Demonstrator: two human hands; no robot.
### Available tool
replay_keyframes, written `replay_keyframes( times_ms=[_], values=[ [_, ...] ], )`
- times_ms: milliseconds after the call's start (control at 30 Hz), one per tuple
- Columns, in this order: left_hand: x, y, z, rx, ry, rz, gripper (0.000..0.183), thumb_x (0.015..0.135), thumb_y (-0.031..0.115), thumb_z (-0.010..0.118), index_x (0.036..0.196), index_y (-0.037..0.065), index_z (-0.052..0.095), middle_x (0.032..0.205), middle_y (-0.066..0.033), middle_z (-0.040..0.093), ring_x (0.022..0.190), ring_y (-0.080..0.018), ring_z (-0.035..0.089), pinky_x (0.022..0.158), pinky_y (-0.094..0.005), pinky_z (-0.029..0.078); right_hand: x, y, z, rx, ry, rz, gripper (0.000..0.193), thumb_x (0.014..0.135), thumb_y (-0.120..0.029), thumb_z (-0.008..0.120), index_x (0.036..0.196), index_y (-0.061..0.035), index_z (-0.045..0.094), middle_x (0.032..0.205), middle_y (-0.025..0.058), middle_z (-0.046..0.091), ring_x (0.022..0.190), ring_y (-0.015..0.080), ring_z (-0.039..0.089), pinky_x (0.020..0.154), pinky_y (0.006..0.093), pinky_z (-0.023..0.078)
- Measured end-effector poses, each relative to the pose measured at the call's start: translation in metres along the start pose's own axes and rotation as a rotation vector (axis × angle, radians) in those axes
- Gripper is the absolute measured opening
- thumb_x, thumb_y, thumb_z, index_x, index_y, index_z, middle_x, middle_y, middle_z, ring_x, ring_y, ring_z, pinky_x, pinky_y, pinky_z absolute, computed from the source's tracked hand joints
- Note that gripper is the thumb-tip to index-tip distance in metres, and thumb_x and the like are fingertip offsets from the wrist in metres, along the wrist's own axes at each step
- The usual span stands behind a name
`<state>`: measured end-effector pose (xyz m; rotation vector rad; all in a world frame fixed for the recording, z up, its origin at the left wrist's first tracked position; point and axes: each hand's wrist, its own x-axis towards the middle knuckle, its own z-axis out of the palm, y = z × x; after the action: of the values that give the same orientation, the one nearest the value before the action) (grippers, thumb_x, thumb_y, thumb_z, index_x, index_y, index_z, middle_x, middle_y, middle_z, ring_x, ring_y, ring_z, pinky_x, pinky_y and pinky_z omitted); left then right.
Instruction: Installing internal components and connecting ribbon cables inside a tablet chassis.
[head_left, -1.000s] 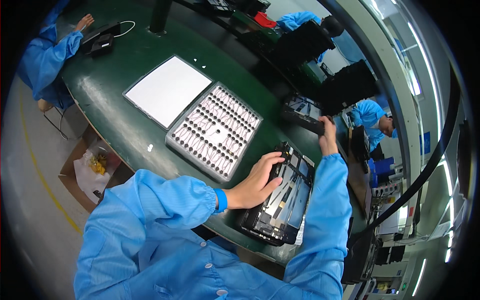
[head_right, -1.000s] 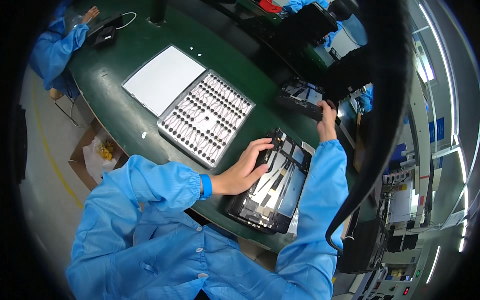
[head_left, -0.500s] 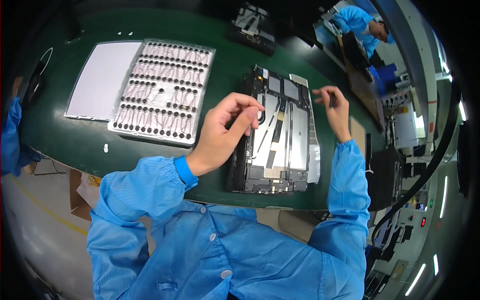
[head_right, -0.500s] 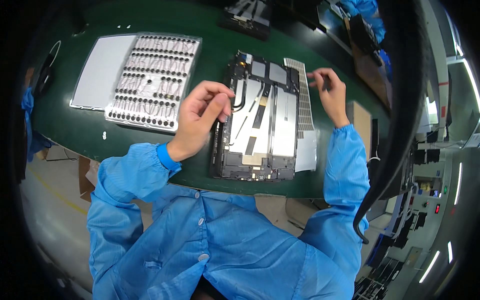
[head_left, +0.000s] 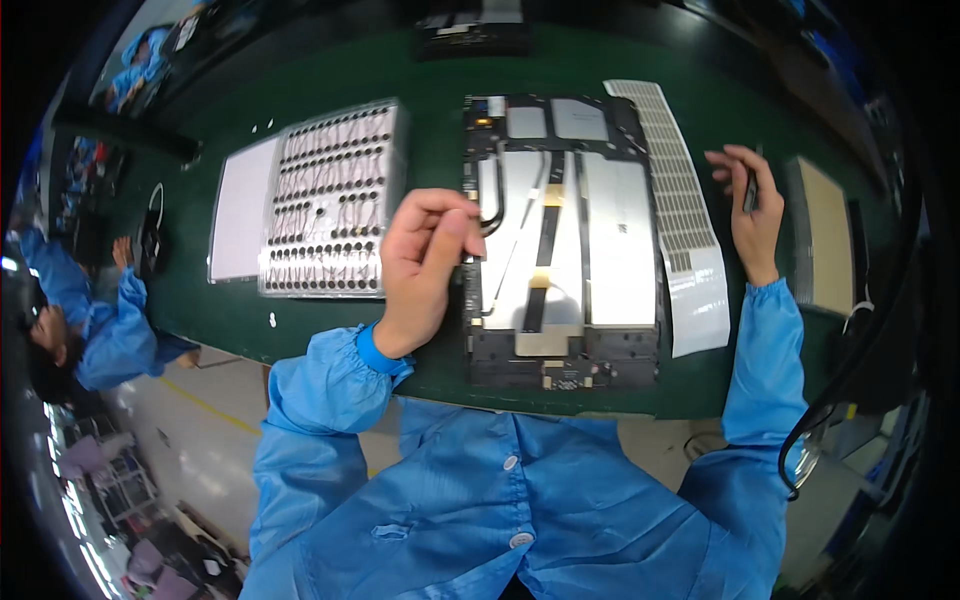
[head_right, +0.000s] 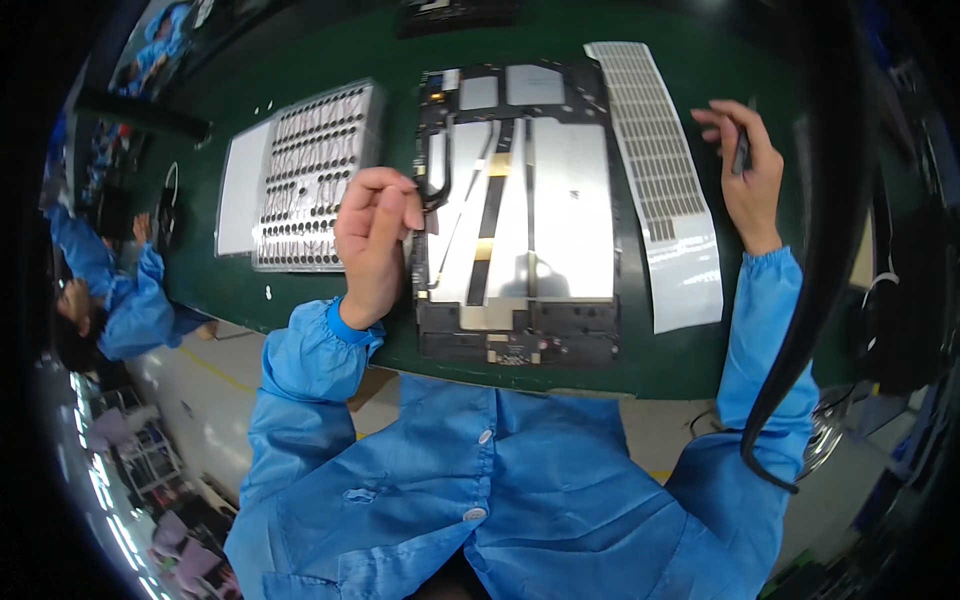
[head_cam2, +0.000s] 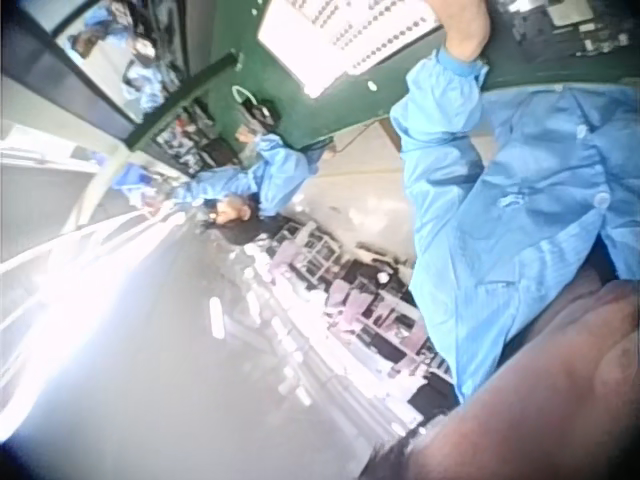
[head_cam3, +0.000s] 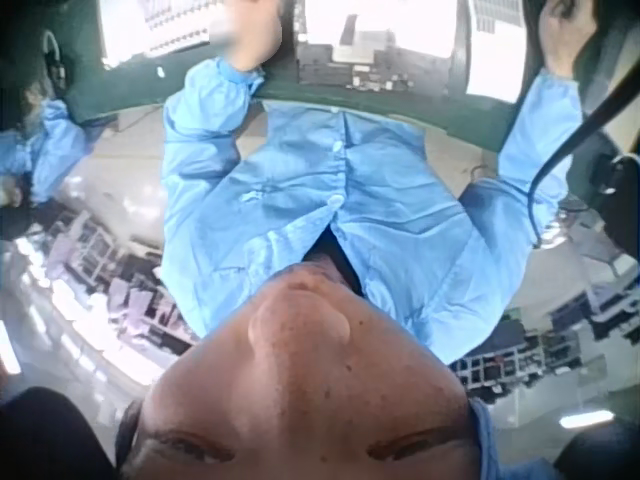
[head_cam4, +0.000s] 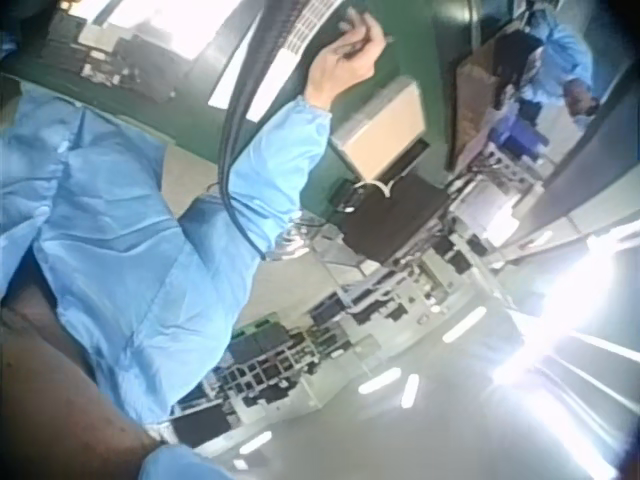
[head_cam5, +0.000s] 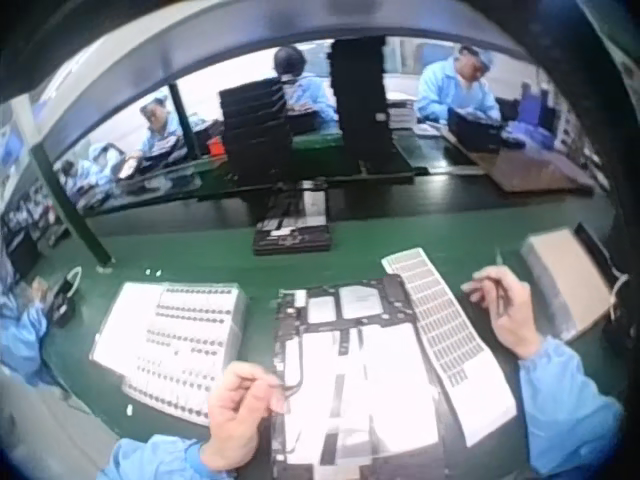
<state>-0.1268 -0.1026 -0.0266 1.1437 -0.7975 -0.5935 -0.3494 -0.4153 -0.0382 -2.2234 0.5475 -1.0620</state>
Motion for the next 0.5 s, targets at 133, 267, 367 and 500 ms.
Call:
replay_keyframes(
  times_ms=[133,267,367,500],
  values=[
    [-0.002,0.013,-0.01,0.335,0.059,0.131,0.014,0.104,0.013,0.05,0.11,0.002,0.057,0.085,-0.004,0.061,0.076,-0.0076,0.054,0.07,-0.0206,0.042,-0.004,0.009,0.001,0.305,0.053,0.149,0.016,0.101,-0.014,0.061,0.113,-0.0052,0.067,0.081,-0.0003,0.064,0.072,0.0065,0.058,0.063,0.0204,0.045],
    [0.012,0.065,0.003,0.552,-0.148,0.348,0.019,0.103,0.015,0.049,0.108,-0.001,0.058,0.091,-0.0115,0.061,0.081,-0.0135,0.057,0.073,-0.0244,0.045,-0.004,0.007,0.003,0.417,0.098,0.261,0.02,0.101,-0.022,0.06,0.101,-0.0045,0.07,0.076,-0.0033,0.059,0.066,0.0028,0.047,0.058,0.0195,0.035],
    [0.047,0.107,0.063,0.848,-0.707,0.392,0.021,0.093,0.012,0.058,0.107,-0.002,0.066,0.103,-0.0162,0.068,0.087,-0.0258,0.063,0.079,-0.0338,0.048,-0.01,0.005,-0.007,0.449,0.105,0.213,0.021,0.102,-0.021,0.059,0.094,-0.0044,0.069,0.077,-0.0063,0.058,0.065,0.0016,0.04,0.057,0.0213,0.032],
    [0.077,0.065,0.135,1.162,-1.122,0.427,0.031,0.098,0.025,0.056,0.122,0.01,0.067,0.13,-0.0249,0.061,0.117,-0.0375,0.058,0.102,-0.0447,0.042,-0.02,0.0,-0.012,0.447,0.098,0.175,0.022,0.103,-0.024,0.056,0.101,-0.006,0.068,0.074,-0.0044,0.056,0.062,0.0028,0.039,0.056,0.0217,0.032]
  ],
)
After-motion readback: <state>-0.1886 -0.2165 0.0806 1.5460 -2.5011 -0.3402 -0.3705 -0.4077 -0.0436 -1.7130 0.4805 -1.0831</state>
